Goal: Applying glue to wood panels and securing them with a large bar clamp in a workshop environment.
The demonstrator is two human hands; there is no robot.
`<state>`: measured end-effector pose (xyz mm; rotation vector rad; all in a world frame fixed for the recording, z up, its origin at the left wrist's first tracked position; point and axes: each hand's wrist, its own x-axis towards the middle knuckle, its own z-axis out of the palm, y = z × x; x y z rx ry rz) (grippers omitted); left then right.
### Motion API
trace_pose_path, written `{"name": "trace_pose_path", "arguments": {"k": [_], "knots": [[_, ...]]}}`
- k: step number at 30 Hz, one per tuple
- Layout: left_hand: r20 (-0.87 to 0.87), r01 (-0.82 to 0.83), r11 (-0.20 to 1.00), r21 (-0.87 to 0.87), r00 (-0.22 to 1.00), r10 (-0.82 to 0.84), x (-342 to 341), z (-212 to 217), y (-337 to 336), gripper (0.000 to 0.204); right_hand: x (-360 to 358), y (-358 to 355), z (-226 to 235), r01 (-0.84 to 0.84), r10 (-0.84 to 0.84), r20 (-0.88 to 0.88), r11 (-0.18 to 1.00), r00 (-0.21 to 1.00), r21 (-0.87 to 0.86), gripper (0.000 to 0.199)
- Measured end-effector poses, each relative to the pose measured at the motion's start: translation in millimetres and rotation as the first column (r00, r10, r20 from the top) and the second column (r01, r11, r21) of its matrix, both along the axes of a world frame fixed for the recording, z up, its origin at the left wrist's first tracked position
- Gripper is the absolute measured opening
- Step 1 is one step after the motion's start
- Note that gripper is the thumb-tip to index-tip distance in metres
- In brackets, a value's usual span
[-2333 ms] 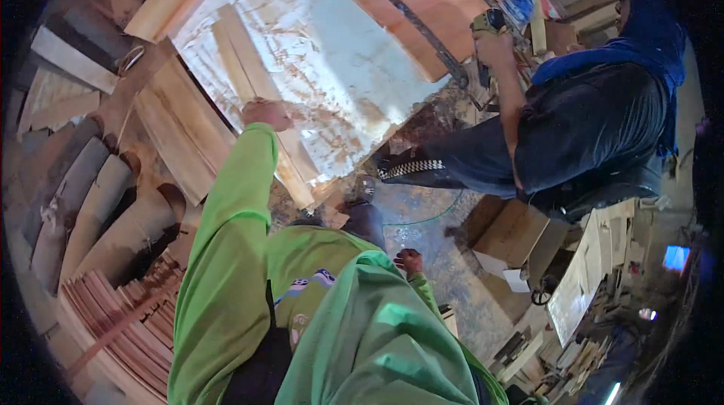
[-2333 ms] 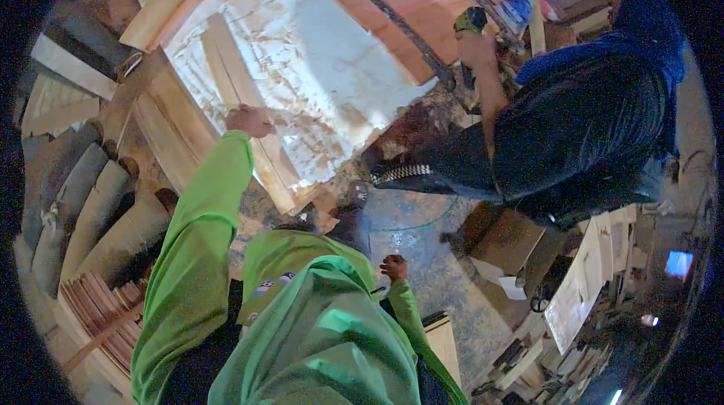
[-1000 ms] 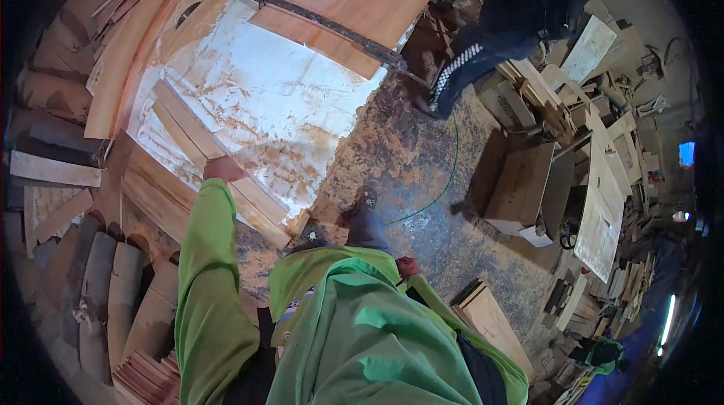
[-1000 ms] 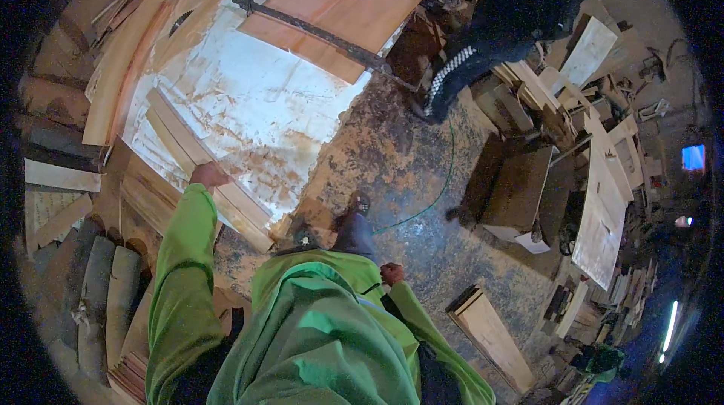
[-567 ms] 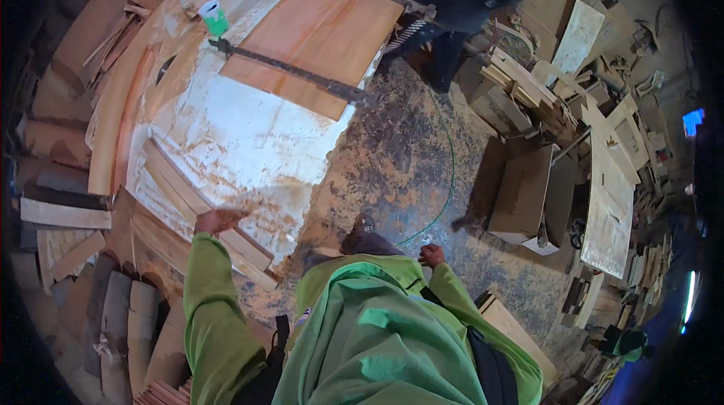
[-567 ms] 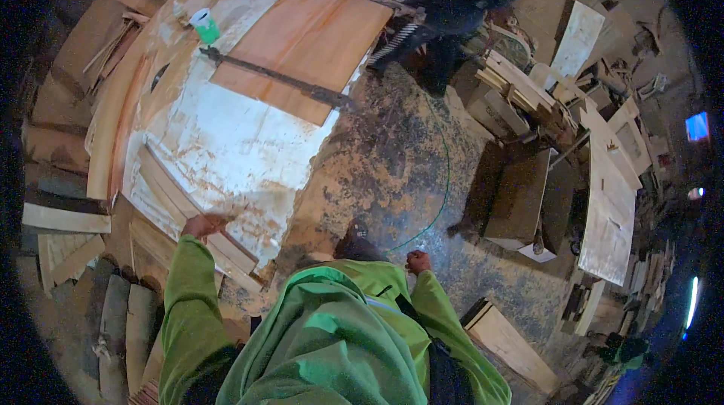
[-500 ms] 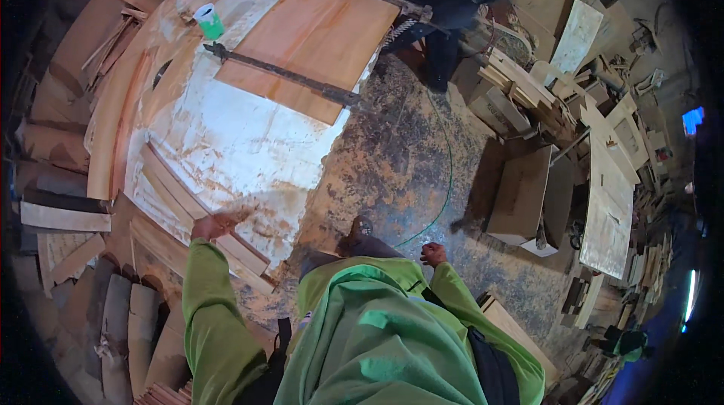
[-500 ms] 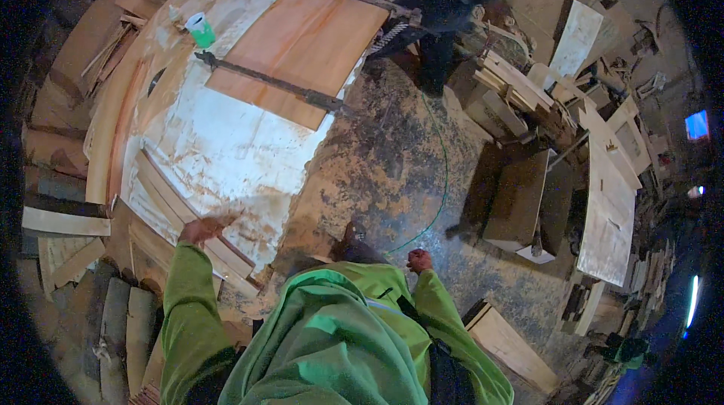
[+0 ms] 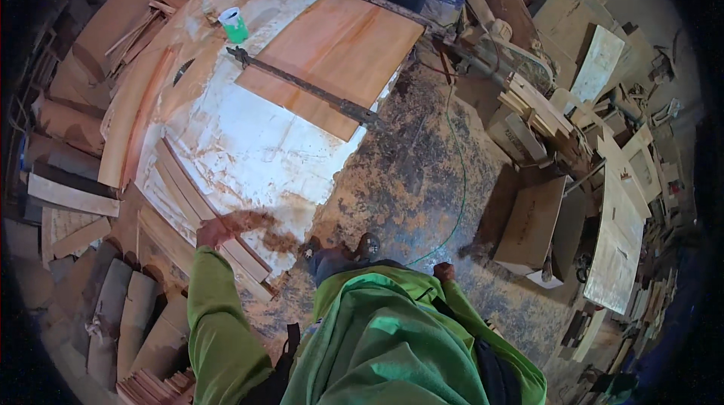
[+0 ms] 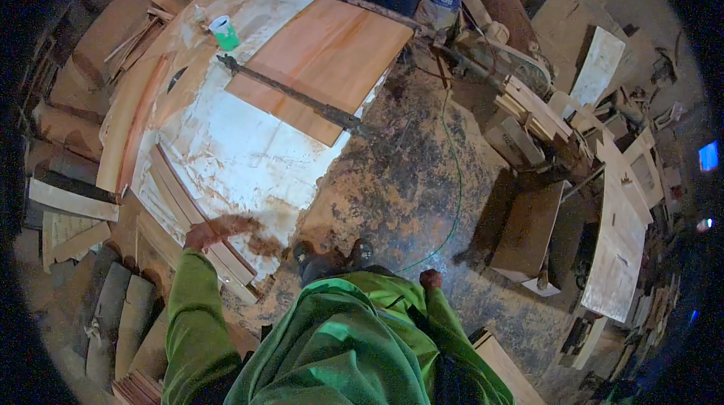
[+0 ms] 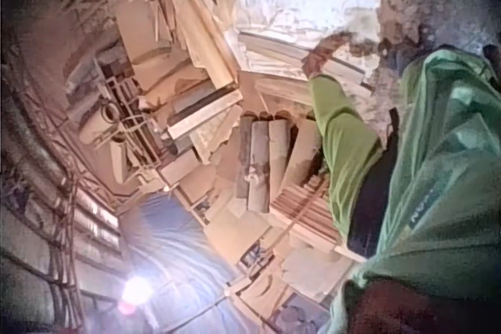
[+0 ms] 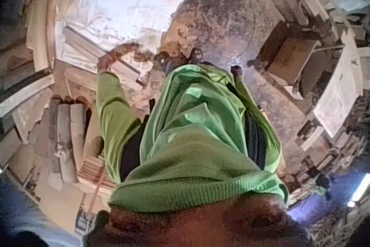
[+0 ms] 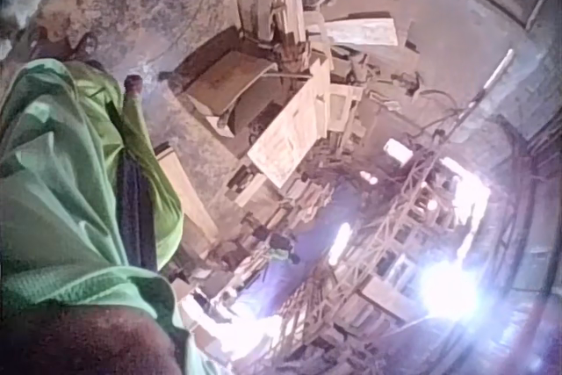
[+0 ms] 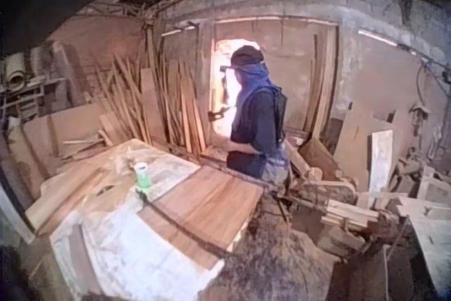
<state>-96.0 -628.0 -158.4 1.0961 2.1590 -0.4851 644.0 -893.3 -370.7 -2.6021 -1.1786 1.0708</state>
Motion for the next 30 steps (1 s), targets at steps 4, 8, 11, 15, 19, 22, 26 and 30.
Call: {"name": "trace_pose_path", "arguments": {"k": [4, 8, 11, 15, 19, 22, 26, 30], "knots": [[-0.013, 0.221, 0.975, 0.015, 0.975, -0.221, 7.2, 5.5, 10.7, 0.092, 1.7, 0.3, 14.9, -0.049, 0.026, 0.199, 0.993, 0.980, 0.112, 0.028], [-0.049, 0.017, 0.984, 0.177, 0.999, -0.009, -2.2, -9.5, 3.7, 0.081, 4.1, 0.3, 4.4, 0.060, -0.105, 0.190, 0.972, 0.976, 0.229, 0.025], [0.056, 0.014, 0.997, 0.073, 0.998, -0.018, -8.7, -14.8, 15.6, 0.077, -5.2, 7.2, 24.1, 0.039, -0.080, 0.223, 0.982, 0.971, 0.185, 0.025], [0.087, 0.016, 0.999, 0.045, 0.996, -0.020, -1.0, -12.4, 21.4, 0.084, -12.6, 7.6, 30.5, 0.107, -0.135, 0.132, 0.974, 0.982, 0.200, 0.024], [-0.080, -0.101, 0.994, 0.031, 0.991, 0.104, -17.6, -40.2, 8.3, 0.099, -19.9, 11.7, 36.9, 0.016, -0.053, 0.164, 0.976, 0.985, 0.219, 0.025], [0.171, 0.000, 0.995, -0.096, 0.985, 0.017, 25.4, 21.3, 25.2, 0.108, -10.7, -11.1, 16.8, 0.093, -0.125, 0.132, 0.969, 0.983, 0.229, 0.026], [0.108, -0.108, 0.993, 0.040, 0.989, 0.103, -0.6, -13.2, 13.2, 0.108, -16.7, 1.8, 32.1, -0.045, 0.008, 0.173, 0.977, 0.985, 0.209, 0.025], [0.064, 0.027, 0.999, 0.030, 0.998, -0.029, -6.5, -16.4, 9.7, 0.085, -14.5, 2.5, 25.7, -0.021, -0.015, 0.135, 0.965, 0.991, 0.261, 0.023]]}}
